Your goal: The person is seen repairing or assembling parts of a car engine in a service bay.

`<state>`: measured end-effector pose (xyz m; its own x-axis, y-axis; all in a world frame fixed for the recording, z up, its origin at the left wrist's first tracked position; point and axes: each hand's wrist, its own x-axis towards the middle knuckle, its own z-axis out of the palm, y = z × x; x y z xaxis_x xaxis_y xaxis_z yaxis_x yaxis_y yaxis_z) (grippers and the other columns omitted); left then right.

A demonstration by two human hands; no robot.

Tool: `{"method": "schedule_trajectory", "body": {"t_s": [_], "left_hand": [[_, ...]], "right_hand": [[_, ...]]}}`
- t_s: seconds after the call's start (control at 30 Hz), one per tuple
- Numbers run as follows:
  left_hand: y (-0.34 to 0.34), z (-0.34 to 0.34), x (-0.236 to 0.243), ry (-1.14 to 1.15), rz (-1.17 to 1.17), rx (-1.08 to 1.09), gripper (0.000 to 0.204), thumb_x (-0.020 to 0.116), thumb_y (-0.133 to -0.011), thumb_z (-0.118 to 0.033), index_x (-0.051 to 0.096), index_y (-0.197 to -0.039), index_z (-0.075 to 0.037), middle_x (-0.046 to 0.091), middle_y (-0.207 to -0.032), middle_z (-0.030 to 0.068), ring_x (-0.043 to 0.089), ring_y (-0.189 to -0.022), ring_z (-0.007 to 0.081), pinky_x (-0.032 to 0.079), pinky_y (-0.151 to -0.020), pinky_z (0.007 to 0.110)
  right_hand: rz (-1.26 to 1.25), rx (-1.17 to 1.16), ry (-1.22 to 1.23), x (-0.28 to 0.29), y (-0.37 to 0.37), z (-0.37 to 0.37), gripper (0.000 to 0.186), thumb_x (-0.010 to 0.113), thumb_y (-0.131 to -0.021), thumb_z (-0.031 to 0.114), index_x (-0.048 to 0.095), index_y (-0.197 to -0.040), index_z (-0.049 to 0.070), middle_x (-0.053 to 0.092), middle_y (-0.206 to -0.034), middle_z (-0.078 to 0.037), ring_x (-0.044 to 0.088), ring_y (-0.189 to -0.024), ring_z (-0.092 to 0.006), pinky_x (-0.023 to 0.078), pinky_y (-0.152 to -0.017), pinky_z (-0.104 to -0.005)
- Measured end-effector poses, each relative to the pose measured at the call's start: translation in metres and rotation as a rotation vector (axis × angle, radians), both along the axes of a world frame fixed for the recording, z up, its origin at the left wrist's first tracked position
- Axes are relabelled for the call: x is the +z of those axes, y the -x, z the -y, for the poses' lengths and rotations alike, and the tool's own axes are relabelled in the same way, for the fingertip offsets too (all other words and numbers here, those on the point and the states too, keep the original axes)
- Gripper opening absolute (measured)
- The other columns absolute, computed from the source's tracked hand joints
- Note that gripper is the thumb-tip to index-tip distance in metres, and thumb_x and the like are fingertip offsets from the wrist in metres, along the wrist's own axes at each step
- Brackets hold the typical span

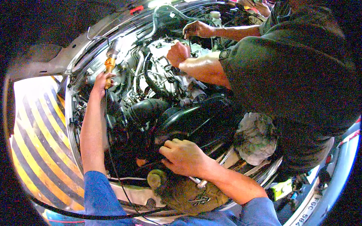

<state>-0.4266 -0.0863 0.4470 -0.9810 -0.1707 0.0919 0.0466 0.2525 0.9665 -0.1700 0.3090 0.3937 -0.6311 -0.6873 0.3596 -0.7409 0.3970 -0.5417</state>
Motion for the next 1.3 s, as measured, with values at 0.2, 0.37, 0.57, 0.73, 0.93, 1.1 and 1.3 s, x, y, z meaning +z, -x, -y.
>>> {"method": "schedule_trajectory", "body": {"t_s": [0.2,0.37,0.57,0.73,0.93,1.1,1.3], "left_hand": [[0.002,0.002,-0.001,-0.009,0.061,0.006,0.024,0.062,-0.090,-0.020,0.056,-0.106,-0.003,0.068,-0.094,0.0111,0.063,-0.065,0.0179,0.055,-0.055,0.031],[-0.001,-0.003,0.002,0.088,0.041,0.014,0.026,0.062,-0.091,-0.026,0.055,-0.103,-0.004,0.068,-0.094,0.0091,0.065,-0.073,0.0167,0.054,-0.062,0.031],[-0.029,0.049,0.029,0.830,-0.320,0.343,0.058,0.066,-0.088,-0.032,0.051,-0.134,0.001,0.058,-0.130,0.0239,0.057,-0.120,0.0347,0.043,-0.102,0.040],[-0.093,0.070,0.057,1.166,-0.277,0.434,0.056,0.066,-0.087,-0.028,0.050,-0.134,-0.003,0.059,-0.129,0.0222,0.055,-0.118,0.0396,0.043,-0.101,0.044],[-0.204,0.199,0.023,1.342,0.247,0.770,0.075,0.063,-0.085,-0.047,0.041,-0.144,-0.006,0.047,-0.142,0.0230,0.043,-0.132,0.0399,0.033,-0.110,0.051],[-0.243,0.230,-0.003,1.352,0.417,0.517,0.082,0.059,-0.085,-0.055,0.038,-0.146,-0.004,0.043,-0.145,0.0270,0.041,-0.133,0.0429,0.022,-0.116,0.049],[-0.229,0.207,-0.014,1.138,0.201,0.645,0.051,0.070,-0.079,-0.026,0.052,-0.121,-0.003,0.061,-0.115,0.0263,0.057,-0.112,0.0436,0.045,-0.094,0.047]], "right_hand": [[-0.007,0.013,-0.035,-0.003,-0.001,-0.001,0.022,0.067,-0.083,0.024,0.059,-0.093,0.007,0.060,-0.093,-0.011,0.062,-0.089,-0.0306,0.053,-0.074,-0.0419],[-0.004,0.012,-0.059,-0.006,0.001,-0.005,0.026,0.068,-0.084,0.023,0.062,-0.100,0.005,0.060,-0.092,-0.011,0.062,-0.087,-0.0305,0.051,-0.075,-0.0408],[-0.021,0.025,-0.054,-0.004,0.000,0.000,0.023,0.066,-0.085,0.025,0.060,-0.096,0.006,0.060,-0.092,-0.011,0.062,-0.088,-0.0304,0.052,-0.075,-0.0410],[-0.031,-0.013,-0.059,-0.007,0.000,-0.004,0.021,0.065,-0.084,0.026,0.059,-0.092,0.007,0.061,-0.092,-0.011,0.063,-0.089,-0.0311,0.053,-0.074,-0.0420],[-0.008,0.030,-0.018,-0.005,-0.005,0.002,0.022,0.066,-0.083,0.026,0.060,-0.092,0.006,0.061,-0.092,-0.012,0.064,-0.089,-0.0316,0.054,-0.075,-0.0427],[0.002,0.031,-0.025,-0.003,-0.004,-0.001,0.021,0.066,-0.083,0.024,0.060,-0.091,0.006,0.061,-0.091,-0.012,0.064,-0.088,-0.0319,0.053,-0.075,-0.0431],[0.004,0.013,-0.049,-0.003,0.000,-0.004,0.021,0.065,-0.084,0.024,0.060,-0.092,0.005,0.061,-0.092,-0.013,0.064,-0.089,-0.0325,0.053,-0.076,-0.0438]]}}
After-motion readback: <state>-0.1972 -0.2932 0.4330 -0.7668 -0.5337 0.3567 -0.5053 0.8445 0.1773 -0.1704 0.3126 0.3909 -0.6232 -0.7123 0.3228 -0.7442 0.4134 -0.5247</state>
